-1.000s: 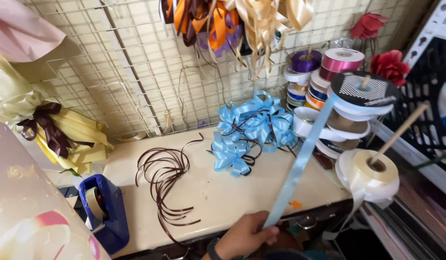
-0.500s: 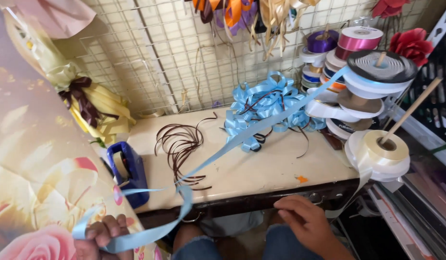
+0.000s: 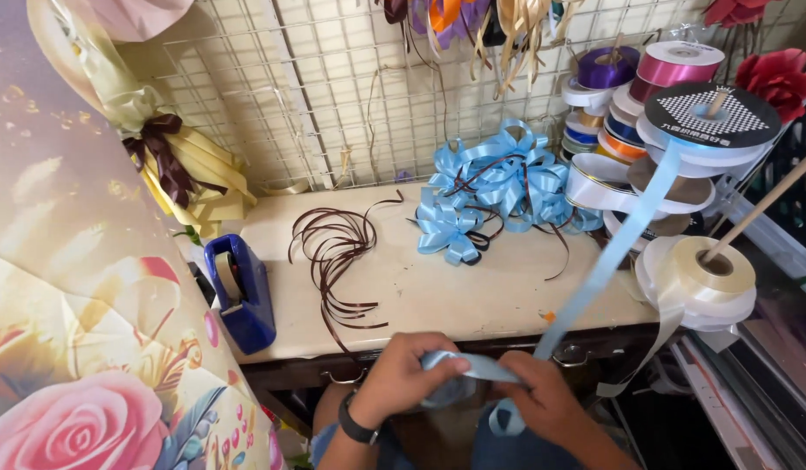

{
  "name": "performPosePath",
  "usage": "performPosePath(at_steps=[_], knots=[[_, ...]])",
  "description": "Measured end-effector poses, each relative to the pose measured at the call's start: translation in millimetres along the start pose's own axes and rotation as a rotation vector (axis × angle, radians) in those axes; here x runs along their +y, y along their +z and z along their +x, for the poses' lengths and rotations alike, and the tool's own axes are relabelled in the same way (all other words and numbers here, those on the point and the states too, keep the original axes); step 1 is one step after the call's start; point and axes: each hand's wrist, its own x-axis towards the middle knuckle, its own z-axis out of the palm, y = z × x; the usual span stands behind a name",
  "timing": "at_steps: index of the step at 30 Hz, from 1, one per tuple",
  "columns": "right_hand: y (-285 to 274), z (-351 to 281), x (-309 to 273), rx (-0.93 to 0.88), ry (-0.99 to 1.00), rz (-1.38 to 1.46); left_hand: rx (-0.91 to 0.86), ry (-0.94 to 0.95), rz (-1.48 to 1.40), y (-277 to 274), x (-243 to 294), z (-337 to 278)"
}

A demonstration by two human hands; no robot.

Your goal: The person ties a light blue ribbon into a bow using a thin brown wire to secure the center. They then use scissors to trim the ribbon ends and adjust the bow's shape. The finished bow is placed on a pile of similar bows on the table.

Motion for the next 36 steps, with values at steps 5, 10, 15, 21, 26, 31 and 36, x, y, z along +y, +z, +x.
performPosePath(at_steps=[5, 10, 15, 21, 26, 31, 36], knots=[[-41, -36, 88, 0.333, 0.428, 0.014, 0.065, -0.031, -0.136, -33, -52, 5], [-84, -35, 60, 0.401, 0.477, 0.031, 0.21, 0.026, -0.415, -44, -101, 7], [-98, -6, 51, 0.135, 0.651, -0.213, 0.239, -0.065, -0.373, -28, -109, 31], [-81, 17, 102, 0.026, 0.513, -0.114, 0.209, -0.046, -0.467, 19, -128, 65], [-70, 19, 89, -0.006, 0.429, -0.255, 0.177, -0.147, -0.47, 21, -122, 59], [-66, 29, 77, -0.138, 0.619, -0.207, 0.204, -0.192, -0.462, 0, -119, 57], [-67, 76, 63, -0.207, 0.531, 0.165, 0.11, -0.161, -0.061, -18, -90, 93]])
